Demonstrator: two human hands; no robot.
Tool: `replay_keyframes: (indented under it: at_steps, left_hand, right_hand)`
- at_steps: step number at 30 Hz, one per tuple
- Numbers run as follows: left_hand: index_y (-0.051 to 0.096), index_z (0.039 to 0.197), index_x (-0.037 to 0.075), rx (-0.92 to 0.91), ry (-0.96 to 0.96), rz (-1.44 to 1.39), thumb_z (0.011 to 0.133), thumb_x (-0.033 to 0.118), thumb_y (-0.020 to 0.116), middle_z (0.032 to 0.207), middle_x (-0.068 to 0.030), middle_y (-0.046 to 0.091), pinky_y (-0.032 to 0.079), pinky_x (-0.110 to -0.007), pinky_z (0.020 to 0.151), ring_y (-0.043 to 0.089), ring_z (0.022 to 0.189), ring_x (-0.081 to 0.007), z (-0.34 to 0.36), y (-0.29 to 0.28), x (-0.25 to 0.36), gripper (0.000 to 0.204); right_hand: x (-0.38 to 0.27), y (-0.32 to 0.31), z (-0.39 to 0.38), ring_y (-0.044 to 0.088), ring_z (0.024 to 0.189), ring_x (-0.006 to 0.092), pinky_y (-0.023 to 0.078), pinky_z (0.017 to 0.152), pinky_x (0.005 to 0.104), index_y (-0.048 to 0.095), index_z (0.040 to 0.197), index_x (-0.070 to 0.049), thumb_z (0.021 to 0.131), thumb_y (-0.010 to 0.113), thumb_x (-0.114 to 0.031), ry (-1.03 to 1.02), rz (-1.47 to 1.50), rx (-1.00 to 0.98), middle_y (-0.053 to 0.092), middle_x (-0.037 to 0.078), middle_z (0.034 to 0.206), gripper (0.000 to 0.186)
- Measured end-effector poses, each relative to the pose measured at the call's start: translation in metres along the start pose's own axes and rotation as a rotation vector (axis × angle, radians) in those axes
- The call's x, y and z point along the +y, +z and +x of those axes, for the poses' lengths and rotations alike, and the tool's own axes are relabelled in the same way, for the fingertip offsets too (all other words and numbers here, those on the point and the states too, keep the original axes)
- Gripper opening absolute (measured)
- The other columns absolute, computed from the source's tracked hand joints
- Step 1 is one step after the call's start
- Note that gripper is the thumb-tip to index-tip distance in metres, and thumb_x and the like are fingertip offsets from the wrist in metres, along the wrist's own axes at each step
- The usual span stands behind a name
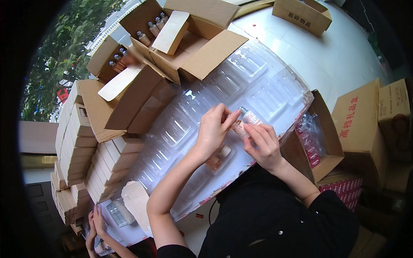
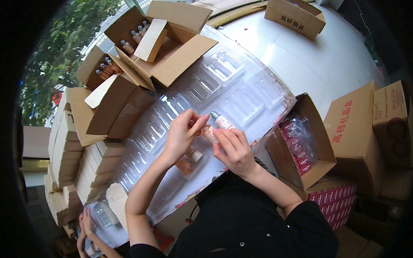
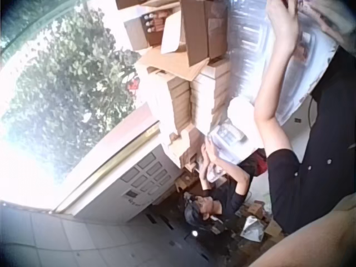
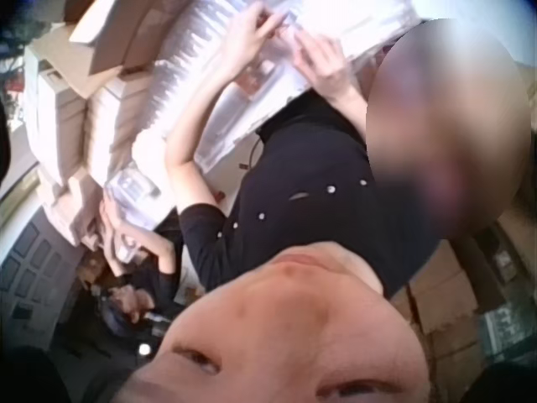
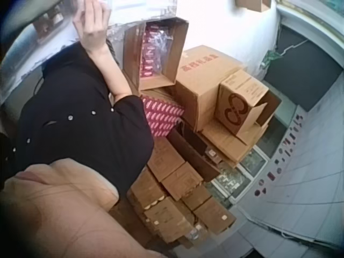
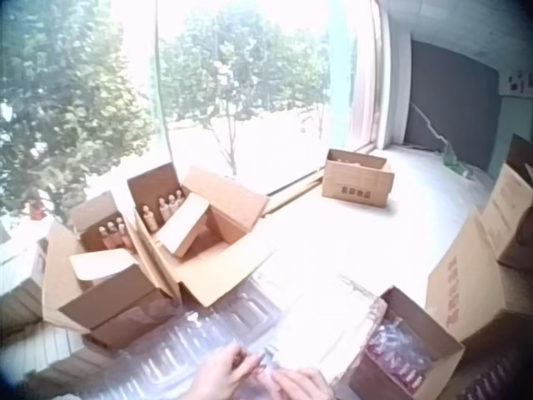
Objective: The person assembles small cardboard boxes, places small bottles into clear plastic trays, and then inserts the trays into the boxes. The person works at a table with stacks of boxes and bottles, systematically packaging the items.
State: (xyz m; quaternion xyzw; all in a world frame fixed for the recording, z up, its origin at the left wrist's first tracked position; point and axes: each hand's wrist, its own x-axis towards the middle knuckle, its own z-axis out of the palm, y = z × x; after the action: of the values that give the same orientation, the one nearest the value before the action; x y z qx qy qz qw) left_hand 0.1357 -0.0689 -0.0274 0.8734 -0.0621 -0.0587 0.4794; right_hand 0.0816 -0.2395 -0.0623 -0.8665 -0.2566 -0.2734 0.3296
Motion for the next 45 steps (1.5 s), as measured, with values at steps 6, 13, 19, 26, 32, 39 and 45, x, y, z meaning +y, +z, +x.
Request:
replay_keyframes:
  at_steps: [6,13,19,26,32,39,45]
  left_hand:
    - [0.058,0.092,-0.003,0.115,0.069,0.032,0.087,0.024,0.066,0.085,-0.0117,0.053,0.050,-0.030,0.056,0.061,0.063,-0.0164,0.000,0.008,0.001,0.029]
    - [0.059,0.100,0.003,0.069,0.155,0.084,0.092,0.020,0.058,0.089,-0.0138,0.052,0.049,-0.034,0.063,0.060,0.069,-0.0241,0.000,0.011,-0.006,0.018]
    - [0.060,0.100,0.006,0.128,0.134,0.181,0.092,0.020,0.055,0.087,-0.0146,0.051,0.048,-0.038,0.065,0.058,0.071,-0.0286,0.003,-0.002,0.000,0.017]
    - [0.062,0.090,0.005,0.171,0.176,0.199,0.089,0.017,0.060,0.079,-0.0114,0.056,0.048,-0.036,0.059,0.061,0.066,-0.0261,-0.012,-0.058,0.045,0.012]
    - [0.066,0.087,0.004,0.598,0.167,0.334,0.086,0.023,0.062,0.074,-0.0105,0.062,0.048,-0.035,0.060,0.061,0.063,-0.0238,0.014,-0.158,0.043,0.020]
    - [0.064,0.100,0.003,0.527,-0.139,0.703,0.082,0.029,0.062,0.088,-0.0136,0.068,0.050,-0.035,0.074,0.065,0.082,-0.0246,0.103,-0.293,-0.063,0.032]
    - [0.055,0.118,0.010,0.277,-0.380,0.753,0.081,0.036,0.061,0.113,-0.0163,0.064,0.048,-0.042,0.089,0.060,0.106,-0.0322,0.164,-0.314,-0.109,0.046]
  right_hand:
    - [-0.002,0.002,0.003,0.055,0.086,0.0252,0.048,0.075,0.0333,0.062,0.109,0.000,0.067,0.073,-0.001,0.050,0.047,0.006,0.058,0.008,0.092,0.044]
    - [0.001,0.005,0.004,0.050,0.076,0.0240,0.046,0.068,0.0321,0.065,0.102,-0.004,0.063,0.072,-0.002,0.085,0.118,-0.014,0.053,0.007,0.082,0.040]
    - [-0.003,0.002,0.009,0.047,0.075,0.0252,0.044,0.066,0.0327,0.064,0.095,-0.003,0.065,0.067,0.000,0.095,0.102,-0.080,0.051,0.008,0.081,0.030]
    - [-0.005,0.004,0.009,0.050,0.079,0.0263,0.046,0.065,0.0327,0.062,0.097,0.000,0.066,0.064,0.002,0.126,0.158,-0.086,0.049,0.014,0.091,0.030]
    - [0.000,-0.027,0.045,0.054,0.078,0.0263,0.048,0.063,0.0317,0.061,0.095,0.003,0.068,0.063,0.003,-0.015,0.167,-0.009,0.050,0.016,0.093,0.027]
    - [0.022,-0.011,0.157,0.054,0.082,0.0291,0.047,0.070,0.0341,0.061,0.091,-0.001,0.070,0.061,0.006,-0.203,0.110,0.099,0.052,0.015,0.092,0.022]
    - [0.051,0.063,0.279,0.053,0.091,0.0332,0.045,0.082,0.0391,0.057,0.087,0.000,0.078,0.058,-0.007,-0.311,0.099,0.052,0.053,0.016,0.094,0.012]
